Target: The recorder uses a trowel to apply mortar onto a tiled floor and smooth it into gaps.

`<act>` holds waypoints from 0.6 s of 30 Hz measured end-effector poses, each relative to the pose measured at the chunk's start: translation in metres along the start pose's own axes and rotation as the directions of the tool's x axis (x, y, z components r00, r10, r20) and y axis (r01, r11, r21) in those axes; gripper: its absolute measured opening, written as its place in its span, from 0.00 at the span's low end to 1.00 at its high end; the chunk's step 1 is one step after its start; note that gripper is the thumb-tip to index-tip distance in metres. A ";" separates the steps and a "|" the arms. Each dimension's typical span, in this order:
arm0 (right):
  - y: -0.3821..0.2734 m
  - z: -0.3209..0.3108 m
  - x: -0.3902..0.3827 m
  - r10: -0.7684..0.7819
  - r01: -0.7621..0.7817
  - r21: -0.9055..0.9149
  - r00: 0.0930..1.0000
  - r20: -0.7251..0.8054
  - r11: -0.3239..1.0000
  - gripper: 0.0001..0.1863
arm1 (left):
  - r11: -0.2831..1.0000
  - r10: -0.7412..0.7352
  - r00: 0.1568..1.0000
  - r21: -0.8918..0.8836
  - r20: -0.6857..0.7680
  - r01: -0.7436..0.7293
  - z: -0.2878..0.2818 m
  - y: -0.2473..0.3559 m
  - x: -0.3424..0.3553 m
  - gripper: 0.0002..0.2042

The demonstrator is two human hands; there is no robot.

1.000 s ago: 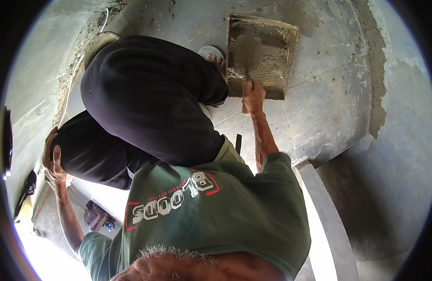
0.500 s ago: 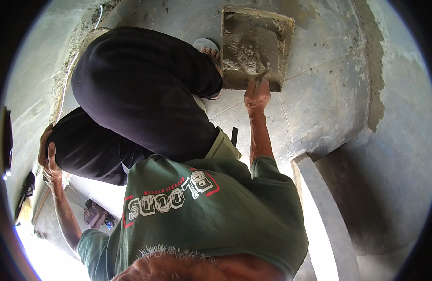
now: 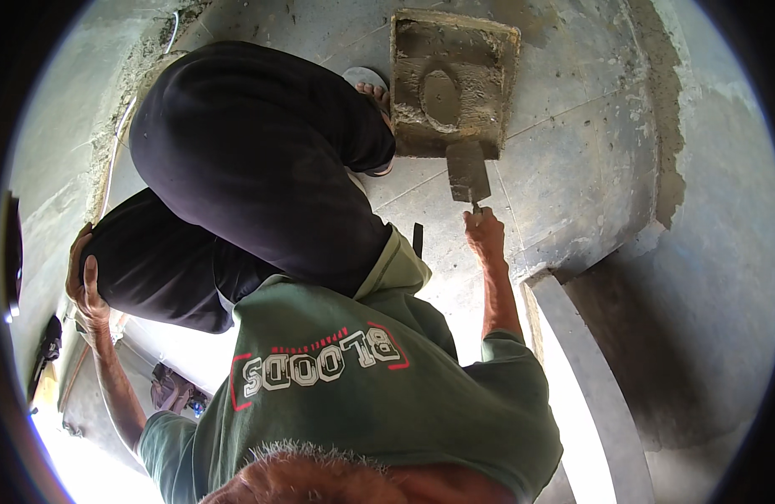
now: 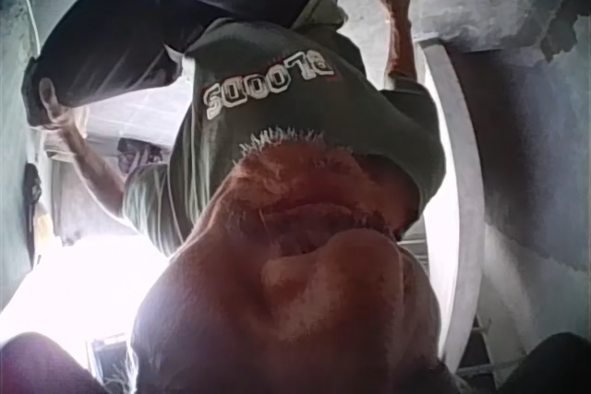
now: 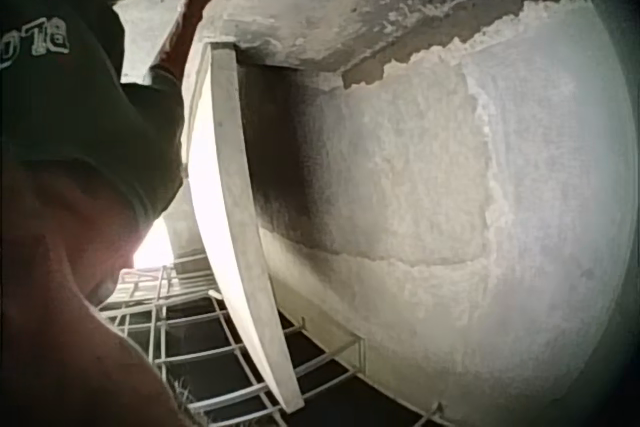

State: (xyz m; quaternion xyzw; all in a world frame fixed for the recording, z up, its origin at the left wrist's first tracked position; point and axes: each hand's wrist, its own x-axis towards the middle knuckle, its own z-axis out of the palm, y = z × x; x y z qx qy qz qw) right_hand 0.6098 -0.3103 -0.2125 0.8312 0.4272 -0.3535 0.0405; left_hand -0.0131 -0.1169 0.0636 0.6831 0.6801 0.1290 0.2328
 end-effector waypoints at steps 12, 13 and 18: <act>-0.045 0.058 0.081 -0.209 0.245 0.153 0.953 -0.217 0.957 0.18 | 1.000 -0.013 1.000 -0.003 -0.023 0.013 -0.001 0.003 -0.001 0.22; -0.047 0.058 0.079 -0.175 0.201 0.139 0.967 -0.183 0.970 0.18 | 1.000 -0.001 1.000 0.000 -0.020 0.001 -0.001 0.003 -0.001 0.22; -0.038 0.060 0.057 -0.148 0.287 0.301 0.900 -0.410 0.909 0.18 | 1.000 -0.014 1.000 -0.017 -0.025 0.013 -0.002 0.000 -0.001 0.21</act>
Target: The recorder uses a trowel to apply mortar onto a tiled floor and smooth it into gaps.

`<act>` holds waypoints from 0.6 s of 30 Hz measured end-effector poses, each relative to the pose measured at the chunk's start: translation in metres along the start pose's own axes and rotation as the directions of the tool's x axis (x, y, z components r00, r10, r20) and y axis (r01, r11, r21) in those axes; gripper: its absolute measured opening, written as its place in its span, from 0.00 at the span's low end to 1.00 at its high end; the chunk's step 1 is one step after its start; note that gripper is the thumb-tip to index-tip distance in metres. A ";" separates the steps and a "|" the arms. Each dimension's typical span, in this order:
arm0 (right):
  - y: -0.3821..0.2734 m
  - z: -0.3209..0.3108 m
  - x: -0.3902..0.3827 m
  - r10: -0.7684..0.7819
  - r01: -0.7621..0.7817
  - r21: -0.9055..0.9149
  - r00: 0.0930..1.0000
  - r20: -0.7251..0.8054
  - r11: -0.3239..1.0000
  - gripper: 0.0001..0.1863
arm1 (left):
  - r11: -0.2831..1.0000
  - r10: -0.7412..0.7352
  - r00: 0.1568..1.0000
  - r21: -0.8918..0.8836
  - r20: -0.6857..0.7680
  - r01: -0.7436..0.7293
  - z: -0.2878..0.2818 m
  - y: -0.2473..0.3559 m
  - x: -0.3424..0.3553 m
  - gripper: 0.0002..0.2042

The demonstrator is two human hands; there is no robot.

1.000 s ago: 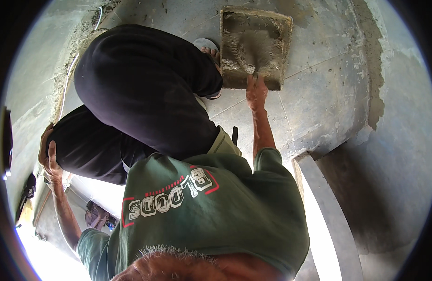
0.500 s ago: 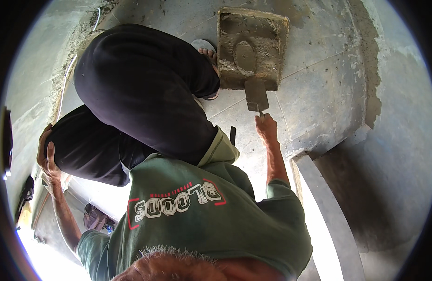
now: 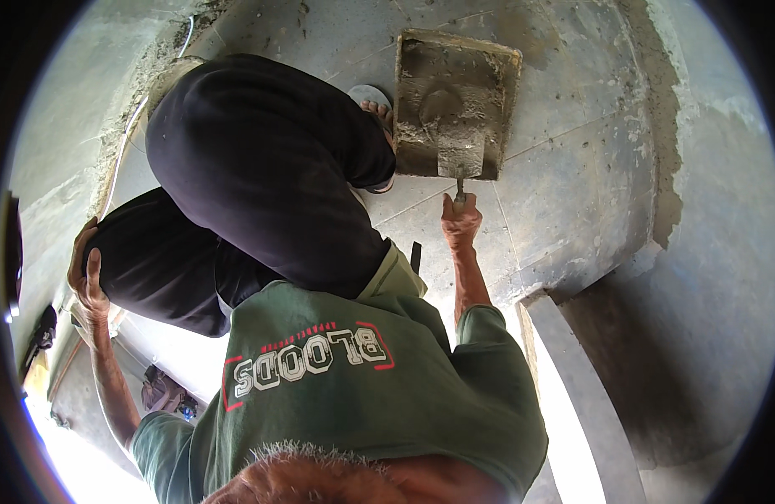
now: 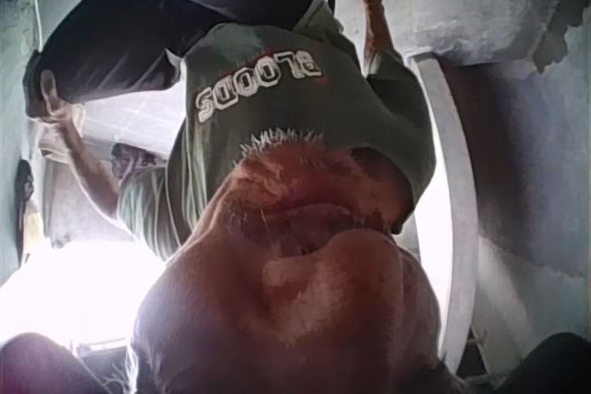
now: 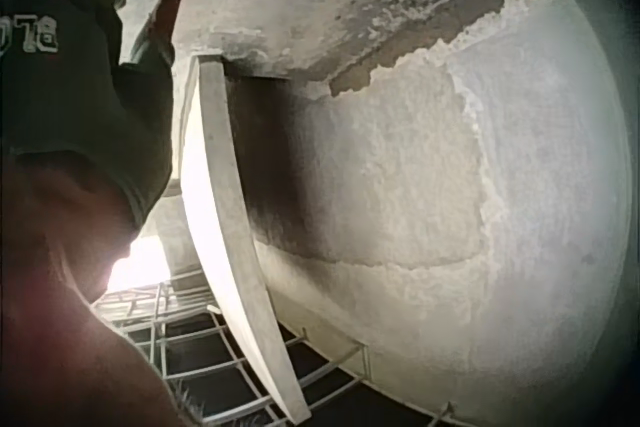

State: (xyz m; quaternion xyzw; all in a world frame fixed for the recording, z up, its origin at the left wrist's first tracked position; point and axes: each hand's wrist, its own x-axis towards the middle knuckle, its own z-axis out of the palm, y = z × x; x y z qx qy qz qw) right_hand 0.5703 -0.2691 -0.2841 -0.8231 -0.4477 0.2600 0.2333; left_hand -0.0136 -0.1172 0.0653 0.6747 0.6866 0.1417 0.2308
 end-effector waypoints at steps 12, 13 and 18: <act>-0.036 -0.033 0.118 -0.250 0.283 -0.250 0.956 0.155 0.926 0.10 | 0.995 0.076 0.995 0.077 -0.070 -0.070 -0.007 0.012 -0.001 0.24; -0.048 -0.035 0.141 -0.285 0.328 -0.272 0.940 0.186 0.905 0.10 | 0.997 0.076 0.995 0.028 -0.070 -0.074 -0.008 0.013 -0.001 0.23; -0.140 -0.036 0.254 -0.590 0.672 -0.223 0.733 0.338 0.706 0.13 | 1.000 0.023 0.997 0.022 -0.078 -0.021 -0.009 0.014 -0.002 0.24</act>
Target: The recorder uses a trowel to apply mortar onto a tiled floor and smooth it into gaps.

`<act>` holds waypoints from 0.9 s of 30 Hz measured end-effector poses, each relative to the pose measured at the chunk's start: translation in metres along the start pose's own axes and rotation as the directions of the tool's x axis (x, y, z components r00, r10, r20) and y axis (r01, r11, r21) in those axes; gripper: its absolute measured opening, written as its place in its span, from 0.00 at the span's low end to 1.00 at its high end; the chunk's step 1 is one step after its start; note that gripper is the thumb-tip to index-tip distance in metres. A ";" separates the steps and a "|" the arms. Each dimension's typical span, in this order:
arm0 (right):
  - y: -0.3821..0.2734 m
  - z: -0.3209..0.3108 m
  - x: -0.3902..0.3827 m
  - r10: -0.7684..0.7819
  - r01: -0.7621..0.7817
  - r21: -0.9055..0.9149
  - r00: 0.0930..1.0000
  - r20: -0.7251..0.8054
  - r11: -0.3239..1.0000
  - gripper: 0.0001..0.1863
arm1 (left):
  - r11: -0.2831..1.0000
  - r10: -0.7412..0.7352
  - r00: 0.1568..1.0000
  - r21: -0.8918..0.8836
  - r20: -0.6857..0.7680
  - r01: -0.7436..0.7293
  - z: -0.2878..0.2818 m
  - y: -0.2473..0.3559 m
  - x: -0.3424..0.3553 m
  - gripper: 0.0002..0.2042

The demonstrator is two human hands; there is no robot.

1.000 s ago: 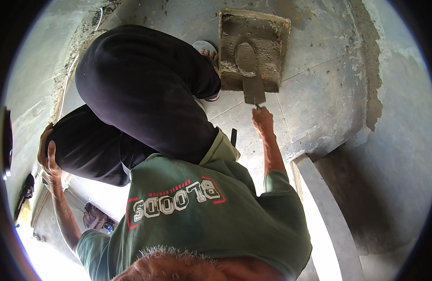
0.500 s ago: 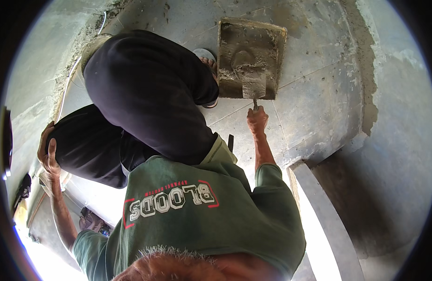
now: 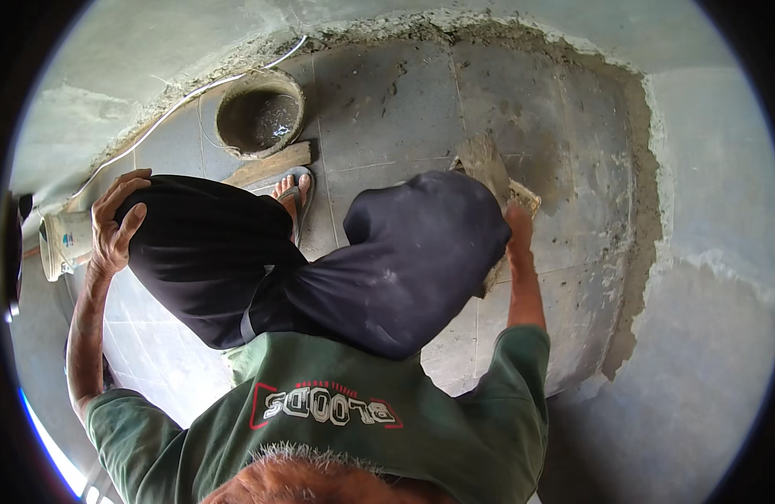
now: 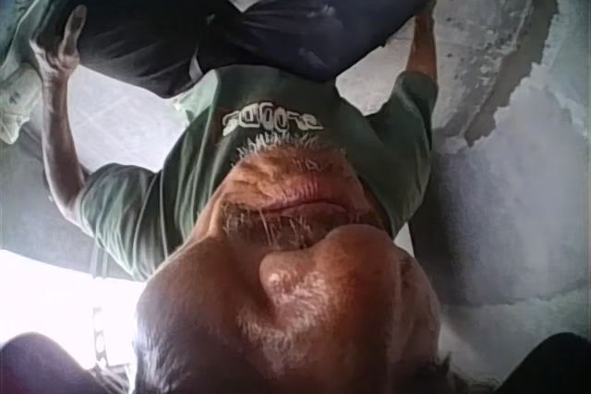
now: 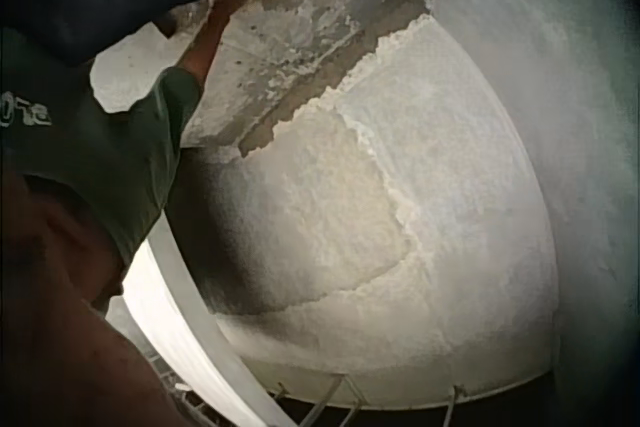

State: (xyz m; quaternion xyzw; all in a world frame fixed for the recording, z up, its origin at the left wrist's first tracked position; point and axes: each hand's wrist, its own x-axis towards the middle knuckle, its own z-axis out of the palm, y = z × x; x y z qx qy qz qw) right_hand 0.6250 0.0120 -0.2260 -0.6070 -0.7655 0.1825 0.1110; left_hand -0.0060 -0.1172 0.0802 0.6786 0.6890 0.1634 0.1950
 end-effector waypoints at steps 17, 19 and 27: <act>-0.181 -0.013 0.129 -0.354 0.393 0.164 0.480 0.803 0.905 0.10 | 0.997 -0.012 0.998 0.083 0.067 0.007 -0.004 -0.017 0.009 0.22; -0.187 -0.003 0.141 -0.405 0.398 0.293 0.234 0.884 0.869 0.14 | 0.995 -0.035 0.996 0.096 0.085 0.027 -0.004 -0.017 0.011 0.22; -0.165 0.003 0.344 0.220 -0.326 0.017 0.676 0.703 0.945 0.14 | 0.994 -0.079 0.990 0.088 0.116 0.069 0.002 -0.011 0.029 0.22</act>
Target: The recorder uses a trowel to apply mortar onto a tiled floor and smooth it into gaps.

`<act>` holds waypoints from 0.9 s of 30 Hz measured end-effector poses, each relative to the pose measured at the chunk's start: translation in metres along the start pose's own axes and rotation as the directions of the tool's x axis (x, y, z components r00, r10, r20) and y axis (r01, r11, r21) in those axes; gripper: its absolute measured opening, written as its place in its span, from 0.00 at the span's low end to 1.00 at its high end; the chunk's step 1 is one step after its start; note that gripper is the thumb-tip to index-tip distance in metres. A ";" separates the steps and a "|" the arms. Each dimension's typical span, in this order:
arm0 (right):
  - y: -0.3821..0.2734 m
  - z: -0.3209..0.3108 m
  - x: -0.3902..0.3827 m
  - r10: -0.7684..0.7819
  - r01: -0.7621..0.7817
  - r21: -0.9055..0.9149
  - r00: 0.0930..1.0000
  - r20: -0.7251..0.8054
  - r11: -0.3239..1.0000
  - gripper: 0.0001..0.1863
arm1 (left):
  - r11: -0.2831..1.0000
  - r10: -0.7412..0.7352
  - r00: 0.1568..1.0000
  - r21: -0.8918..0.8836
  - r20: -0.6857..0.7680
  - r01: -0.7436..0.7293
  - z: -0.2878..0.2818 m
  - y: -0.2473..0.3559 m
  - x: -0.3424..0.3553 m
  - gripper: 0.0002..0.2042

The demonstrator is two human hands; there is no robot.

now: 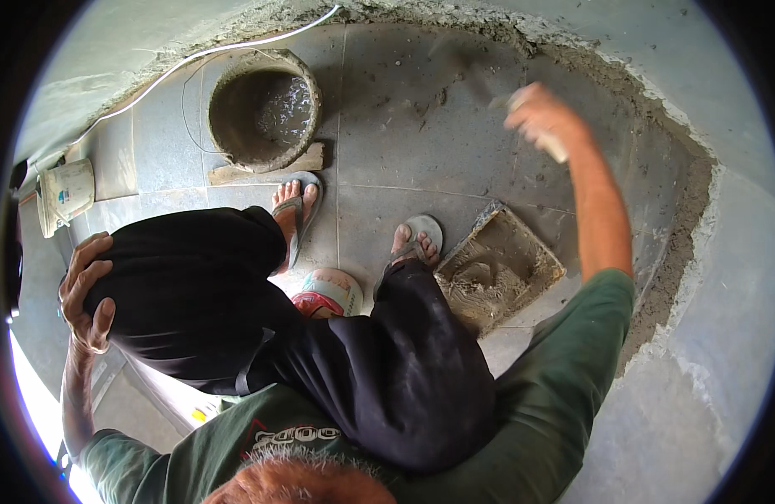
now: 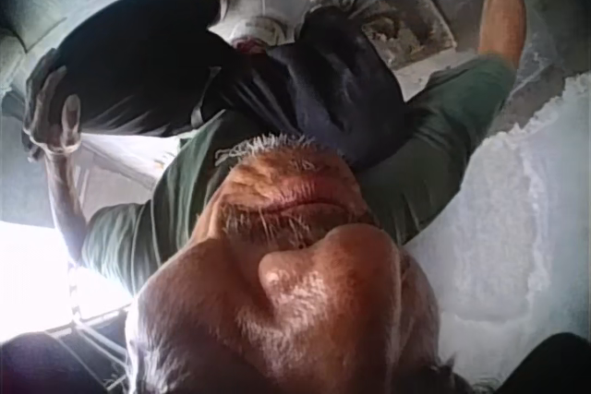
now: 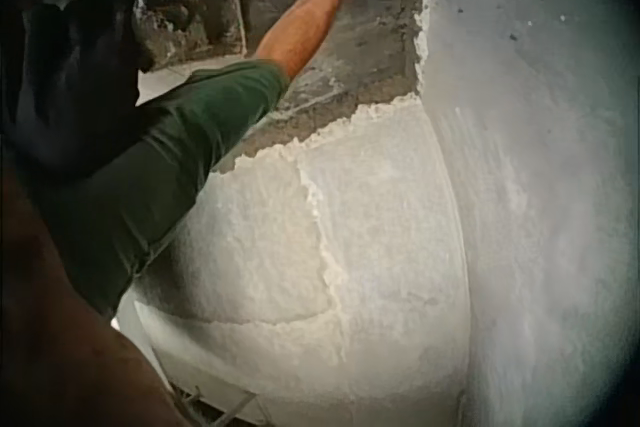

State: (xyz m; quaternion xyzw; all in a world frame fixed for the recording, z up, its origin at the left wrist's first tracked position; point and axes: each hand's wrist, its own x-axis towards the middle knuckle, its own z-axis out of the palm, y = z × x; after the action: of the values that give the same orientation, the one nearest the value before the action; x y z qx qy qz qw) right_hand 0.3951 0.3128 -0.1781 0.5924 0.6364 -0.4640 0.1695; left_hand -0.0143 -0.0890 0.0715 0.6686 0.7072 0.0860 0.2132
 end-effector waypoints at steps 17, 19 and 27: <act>0.248 0.265 -0.249 0.272 -0.035 0.367 0.738 -0.618 0.930 0.20 | 0.988 0.142 0.990 -0.058 -0.020 -0.143 0.010 -0.009 -0.027 0.22; 0.267 0.314 -0.242 0.226 -0.141 0.190 0.795 -0.563 0.972 0.22 | 0.994 0.100 0.995 -0.036 -0.025 -0.101 0.010 -0.005 -0.029 0.23; 0.311 0.403 -0.329 0.399 -0.297 0.271 0.752 -0.525 0.916 0.18 | 0.985 0.017 1.000 0.171 0.009 -0.019 0.004 0.013 -0.029 0.26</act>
State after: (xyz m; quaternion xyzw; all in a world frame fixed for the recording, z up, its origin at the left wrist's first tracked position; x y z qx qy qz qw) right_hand 0.6229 -0.2441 -0.2535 0.8241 0.4933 -0.2785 0.0037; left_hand -0.0007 -0.1169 0.0783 0.6911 0.7051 0.0244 0.1566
